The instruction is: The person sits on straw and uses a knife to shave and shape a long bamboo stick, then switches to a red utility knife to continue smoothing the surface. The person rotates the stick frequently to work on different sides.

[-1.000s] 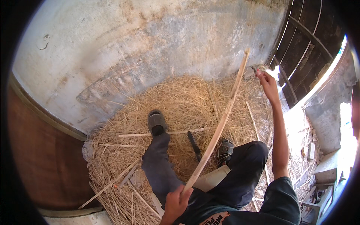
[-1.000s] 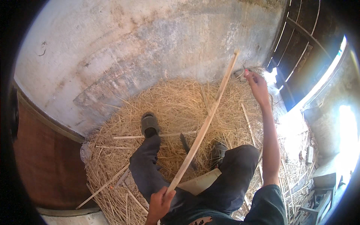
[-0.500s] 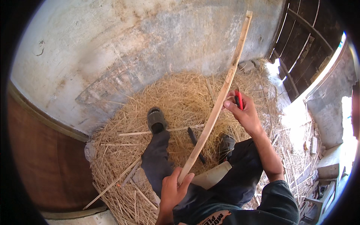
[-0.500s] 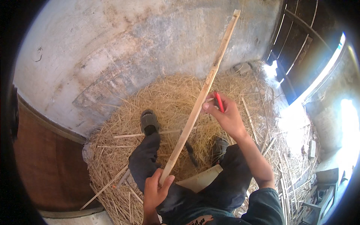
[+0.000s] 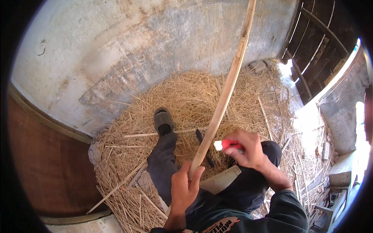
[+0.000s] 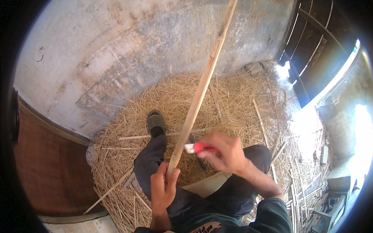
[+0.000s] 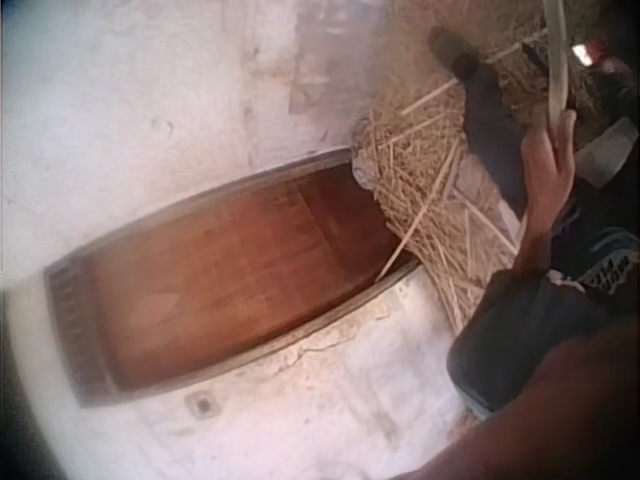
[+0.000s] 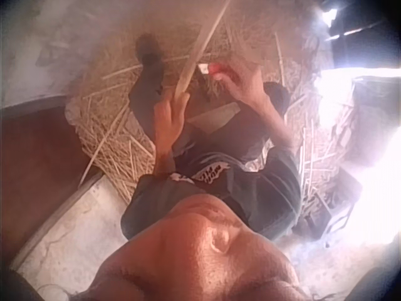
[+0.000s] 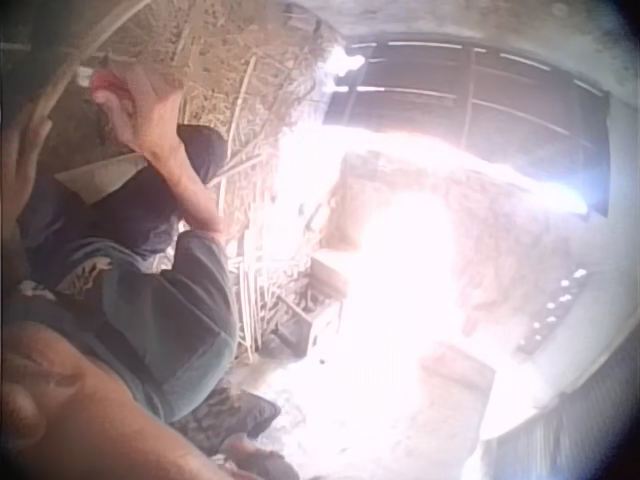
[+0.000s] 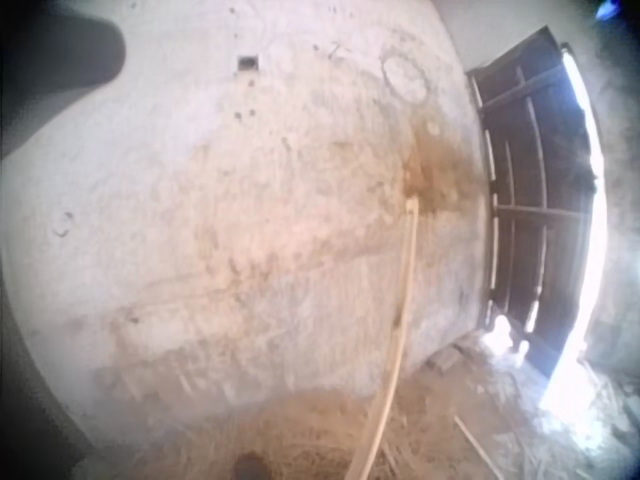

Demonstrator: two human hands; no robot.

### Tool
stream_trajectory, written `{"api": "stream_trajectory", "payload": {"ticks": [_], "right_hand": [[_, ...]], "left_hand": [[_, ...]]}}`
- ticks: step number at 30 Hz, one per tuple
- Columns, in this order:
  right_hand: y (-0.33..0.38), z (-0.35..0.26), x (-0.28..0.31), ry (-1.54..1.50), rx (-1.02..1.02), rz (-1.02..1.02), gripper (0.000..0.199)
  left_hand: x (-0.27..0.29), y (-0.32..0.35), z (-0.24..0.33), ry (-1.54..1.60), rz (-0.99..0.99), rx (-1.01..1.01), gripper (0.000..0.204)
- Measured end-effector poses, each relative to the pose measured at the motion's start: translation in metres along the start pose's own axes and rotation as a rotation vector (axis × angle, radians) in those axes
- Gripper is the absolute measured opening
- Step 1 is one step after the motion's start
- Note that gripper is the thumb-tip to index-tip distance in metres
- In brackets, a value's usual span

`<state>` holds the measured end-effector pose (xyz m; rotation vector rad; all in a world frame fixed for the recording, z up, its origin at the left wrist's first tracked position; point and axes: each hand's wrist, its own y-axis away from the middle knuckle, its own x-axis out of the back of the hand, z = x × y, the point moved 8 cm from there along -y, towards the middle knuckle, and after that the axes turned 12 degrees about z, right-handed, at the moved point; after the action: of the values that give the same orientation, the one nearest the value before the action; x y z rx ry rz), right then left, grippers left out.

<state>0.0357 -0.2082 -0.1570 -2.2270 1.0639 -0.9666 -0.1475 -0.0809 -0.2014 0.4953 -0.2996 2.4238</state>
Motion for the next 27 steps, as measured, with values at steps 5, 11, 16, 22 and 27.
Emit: {"api": "stream_trajectory", "payload": {"ticks": [5,11,16,22,27], "right_hand": [[0.01,-0.023,-0.011,0.139,0.175,0.017,0.04],[0.016,-0.028,-0.017,0.176,0.216,0.044,0.039],[0.02,-0.03,-0.02,0.194,0.216,0.035,0.038],[0.019,-0.036,-0.019,0.207,0.219,0.044,0.04],[0.026,-0.033,-0.021,0.193,0.213,0.047,0.041]], "left_hand": [[-0.002,-0.003,0.014,0.031,0.018,-0.045,0.026],[-0.005,-0.001,0.022,0.056,0.08,-0.12,0.027],[-0.004,0.0,0.024,0.047,0.08,-0.096,0.028],[-0.005,0.001,0.022,0.109,0.108,-0.078,0.026],[-0.007,0.002,0.017,0.182,0.077,-0.044,0.025]]}}
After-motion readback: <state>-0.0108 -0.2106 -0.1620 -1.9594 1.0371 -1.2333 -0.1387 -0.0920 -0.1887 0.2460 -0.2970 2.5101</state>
